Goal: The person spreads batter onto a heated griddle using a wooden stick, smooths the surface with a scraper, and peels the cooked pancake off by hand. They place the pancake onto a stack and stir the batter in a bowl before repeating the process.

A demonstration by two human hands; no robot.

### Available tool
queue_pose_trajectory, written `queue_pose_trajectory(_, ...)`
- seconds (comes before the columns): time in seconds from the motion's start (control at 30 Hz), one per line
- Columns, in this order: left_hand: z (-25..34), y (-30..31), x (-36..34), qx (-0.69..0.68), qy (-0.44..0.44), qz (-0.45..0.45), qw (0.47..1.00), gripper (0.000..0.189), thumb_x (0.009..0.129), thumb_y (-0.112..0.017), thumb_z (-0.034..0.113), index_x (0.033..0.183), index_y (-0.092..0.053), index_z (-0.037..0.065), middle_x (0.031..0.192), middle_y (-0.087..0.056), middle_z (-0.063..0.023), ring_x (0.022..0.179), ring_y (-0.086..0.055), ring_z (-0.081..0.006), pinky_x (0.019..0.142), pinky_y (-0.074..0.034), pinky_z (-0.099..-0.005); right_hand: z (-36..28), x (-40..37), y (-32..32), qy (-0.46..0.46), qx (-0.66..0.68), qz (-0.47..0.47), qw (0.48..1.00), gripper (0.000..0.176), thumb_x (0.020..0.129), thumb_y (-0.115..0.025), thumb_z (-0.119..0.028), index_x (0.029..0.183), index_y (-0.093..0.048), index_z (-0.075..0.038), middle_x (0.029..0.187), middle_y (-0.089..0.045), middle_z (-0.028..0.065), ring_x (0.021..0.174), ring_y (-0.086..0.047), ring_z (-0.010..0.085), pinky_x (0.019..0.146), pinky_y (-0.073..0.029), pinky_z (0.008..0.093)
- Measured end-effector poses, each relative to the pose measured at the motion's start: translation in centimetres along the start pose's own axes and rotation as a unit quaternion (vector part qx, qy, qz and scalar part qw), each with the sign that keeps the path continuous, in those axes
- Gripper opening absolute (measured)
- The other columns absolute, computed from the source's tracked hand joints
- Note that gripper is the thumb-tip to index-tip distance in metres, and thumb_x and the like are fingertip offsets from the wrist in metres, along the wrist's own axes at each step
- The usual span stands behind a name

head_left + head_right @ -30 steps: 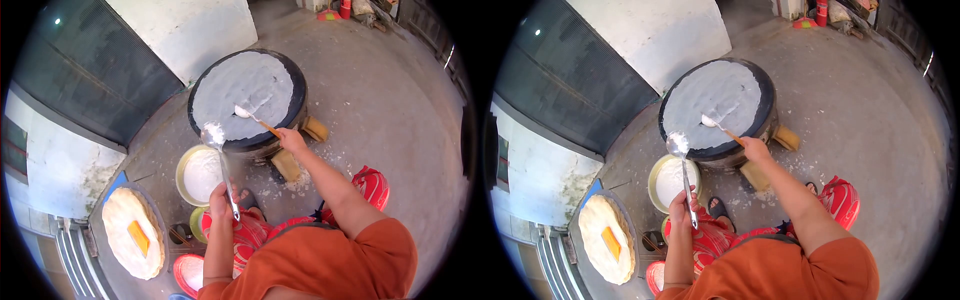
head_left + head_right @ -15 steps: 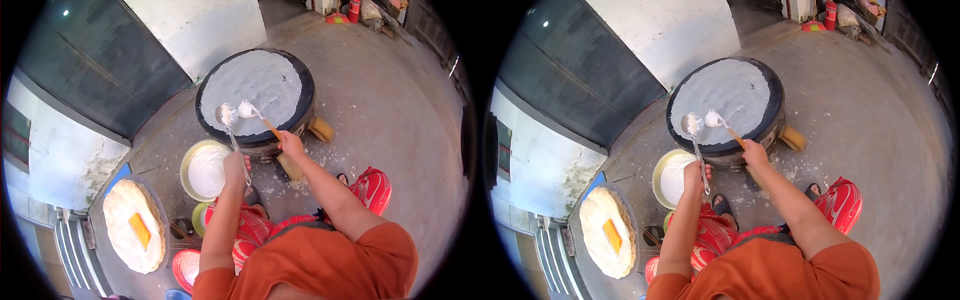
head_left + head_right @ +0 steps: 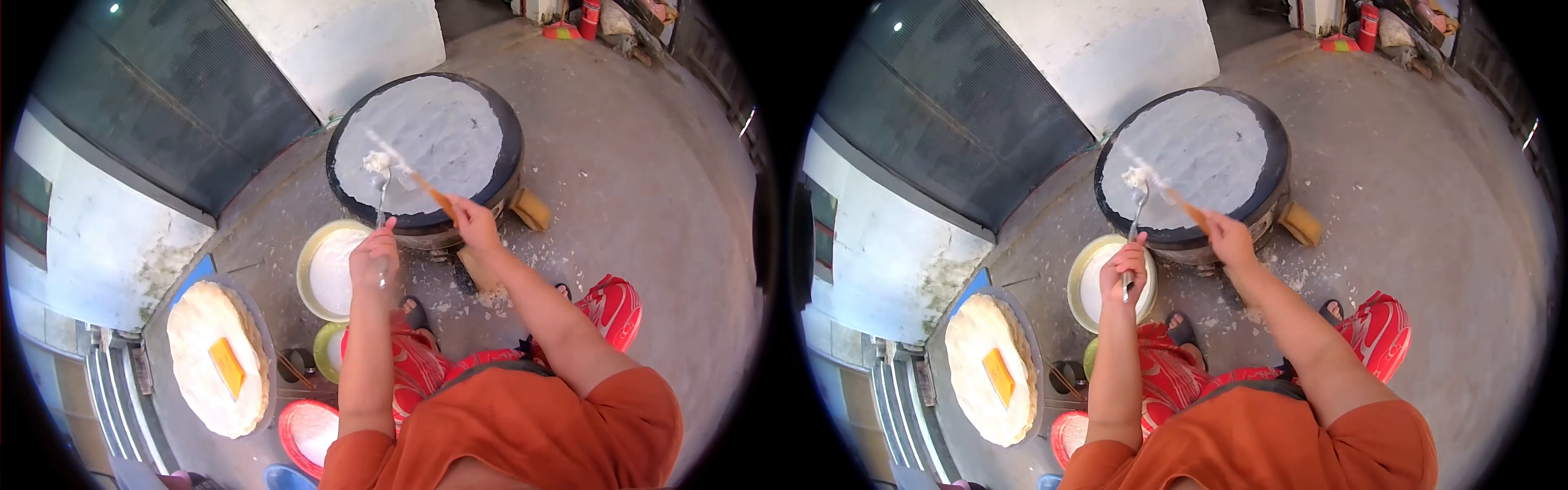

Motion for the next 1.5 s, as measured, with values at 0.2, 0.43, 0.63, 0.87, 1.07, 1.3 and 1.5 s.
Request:
queue_pose_trajectory(0.2,0.0,-3.2,-4.4,-0.020,0.044,-0.115,0.992,0.035,0.089,-0.031,0.004,0.119,-0.031,-0.013,0.069,-0.043,-0.0033,0.050,-0.042,-0.0091,0.041,-0.037,-0.0219,4.8,0.1,-2.0,0.001,-0.157,-0.014,0.988,0.028,0.083,-0.044,-0.022,0.105,-0.058,-0.013,0.092,-0.060,0.0168,0.085,-0.058,0.0318,0.073,-0.046,0.0380)
queue_pose_trajectory(0.43,7.9,1.6,-11.7,0.149,-0.082,0.053,0.984,0.035,0.088,-0.035,0.012,0.116,-0.036,-0.010,0.074,-0.043,-0.0067,0.054,-0.039,-0.0108,0.043,-0.034,-0.0218,6.2,-1.2,2.1,-0.087,-0.056,0.025,0.994,0.029,0.082,-0.052,-0.022,0.106,-0.059,-0.008,0.099,-0.062,0.0102,0.087,-0.060,0.0187,0.076,-0.045,0.0262)
queue_pose_trajectory(0.63,16.1,12.1,-11.6,0.147,-0.087,0.192,0.966,0.034,0.089,-0.034,0.015,0.112,-0.037,-0.010,0.078,-0.047,-0.0097,0.056,-0.044,-0.0127,0.047,-0.040,-0.0227,3.8,-7.2,-1.8,0.060,-0.171,-0.176,0.968,0.027,0.082,-0.051,-0.025,0.104,-0.060,-0.012,0.086,-0.064,0.0095,0.072,-0.061,0.0201,0.067,-0.046,0.0299)
queue_pose_trajectory(0.87,18.5,20.8,-10.2,0.351,-0.158,0.294,0.875,0.036,0.088,-0.042,0.019,0.114,-0.039,-0.006,0.108,-0.051,-0.0231,0.084,-0.055,-0.0312,0.072,-0.049,-0.0382,8.8,-2.4,5.1,-0.129,-0.032,0.121,0.984,0.027,0.085,-0.047,-0.010,0.109,-0.056,-0.004,0.098,-0.062,0.0086,0.083,-0.058,0.0149,0.075,-0.044,0.0275)
queue_pose_trajectory(1.07,18.2,13.1,-9.8,0.434,-0.385,0.368,0.727,0.036,0.082,-0.045,0.017,0.113,-0.045,-0.001,0.114,-0.046,-0.0132,0.101,-0.044,-0.0261,0.087,-0.038,-0.0416,2.6,-6.7,-4.0,-0.090,-0.157,-0.253,0.950,0.035,0.079,-0.053,-0.014,0.114,-0.055,-0.016,0.092,-0.062,0.0139,0.073,-0.059,0.0217,0.069,-0.045,0.0306)
queue_pose_trajectory(1.3,6.1,-3.3,-7.8,0.410,-0.485,0.166,0.755,0.030,0.081,-0.048,0.008,0.110,-0.049,0.000,0.106,-0.050,-0.0078,0.095,-0.048,-0.0191,0.083,-0.040,-0.0353,-1.1,-6.2,0.3,-0.124,0.150,-0.242,0.950,0.057,0.075,-0.052,0.001,0.128,-0.040,-0.018,0.113,-0.052,0.0106,0.070,-0.059,0.0189,0.055,-0.048,0.0279)
queue_pose_trajectory(1.5,0.7,-3.8,-0.3,0.391,-0.357,0.100,0.843,0.028,0.082,-0.047,0.008,0.108,-0.049,0.001,0.104,-0.052,-0.0074,0.091,-0.049,-0.0181,0.080,-0.042,-0.0358,2.1,-4.1,8.3,-0.200,0.299,-0.031,0.933,0.064,0.077,-0.045,0.006,0.135,-0.023,-0.010,0.119,-0.046,0.0075,0.059,-0.053,0.0120,0.044,-0.044,0.0226)
Point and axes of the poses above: each hand's wrist, its own x-axis towards the middle knuckle, its own y-axis out of the back of the hand, z = x × y, the point moved 4 cm from there along x, towards the middle knuckle
